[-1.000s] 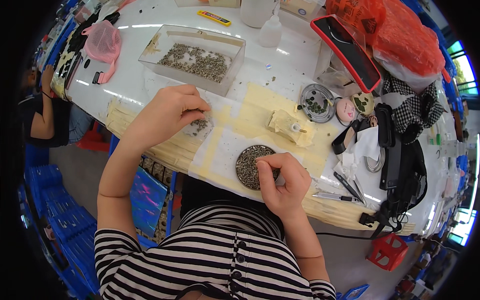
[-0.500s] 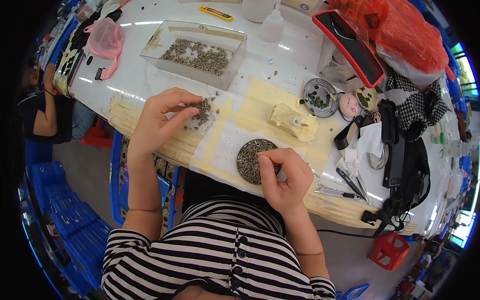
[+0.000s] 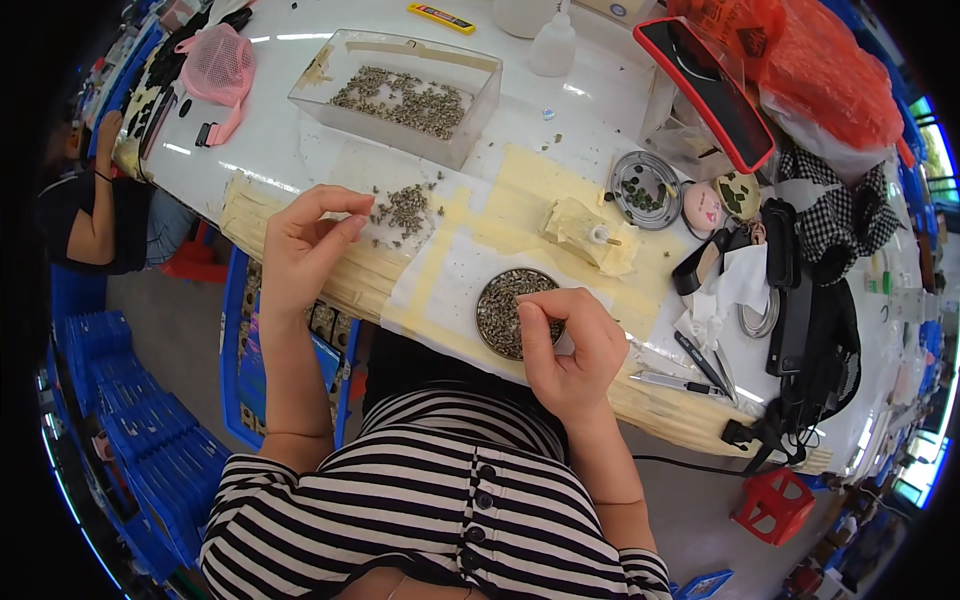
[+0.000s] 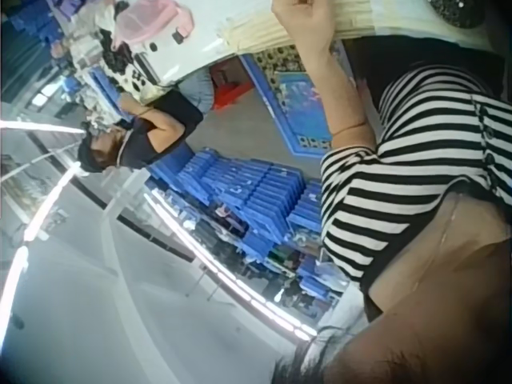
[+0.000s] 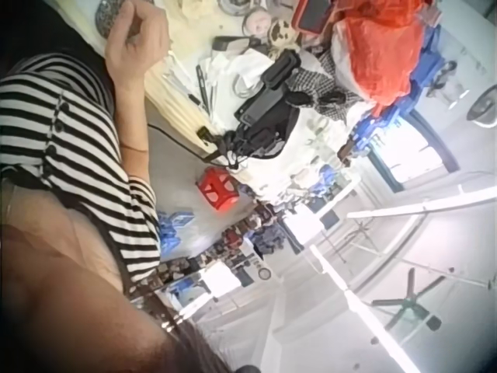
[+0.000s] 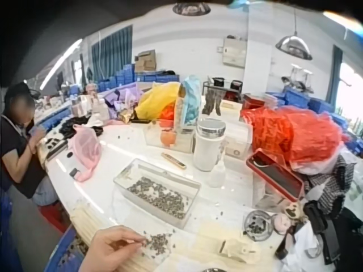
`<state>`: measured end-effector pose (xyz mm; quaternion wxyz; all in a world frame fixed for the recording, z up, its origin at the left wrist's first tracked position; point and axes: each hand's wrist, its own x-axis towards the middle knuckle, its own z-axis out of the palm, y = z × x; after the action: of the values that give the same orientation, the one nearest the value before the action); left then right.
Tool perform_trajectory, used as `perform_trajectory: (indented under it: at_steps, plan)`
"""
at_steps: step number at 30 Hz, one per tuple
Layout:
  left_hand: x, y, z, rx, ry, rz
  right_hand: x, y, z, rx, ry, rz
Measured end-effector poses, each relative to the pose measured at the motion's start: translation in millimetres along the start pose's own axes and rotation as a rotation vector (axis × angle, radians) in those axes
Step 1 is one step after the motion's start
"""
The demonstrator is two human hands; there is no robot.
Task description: Assembling small metal components onto a yellow fabric part at a toy factory workbench.
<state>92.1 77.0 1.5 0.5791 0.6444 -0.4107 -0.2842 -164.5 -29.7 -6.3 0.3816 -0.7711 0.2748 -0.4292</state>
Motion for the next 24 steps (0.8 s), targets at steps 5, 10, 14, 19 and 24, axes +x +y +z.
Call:
perform_trajectory:
  at_steps: [5,10,14,19,24]
  plan:
    - [-7.9,10.3,-10.0,0.392,-0.148,-0.072,1.6,-1.4,1.3,0.006,-0.012,-0.006]
    - [-2.8,9.5,-0.8,0.476,-0.123,0.027,3.7,-3.2,2.3,-0.002,-0.039,-0.019]
    - [4.2,12.9,-3.2,0.548,-0.203,0.058,5.0,-2.7,2.0,0.005,-0.037,-0.03]
    - [3.8,26.0,17.7,0.398,-0.151,0.18,7.9,-5.9,-3.0,0.036,-0.083,0.021]
    - [-2.1,45.7,70.3,0.202,-0.138,0.37,18.3,-17.0,-5.4,0.184,-0.105,0.199]
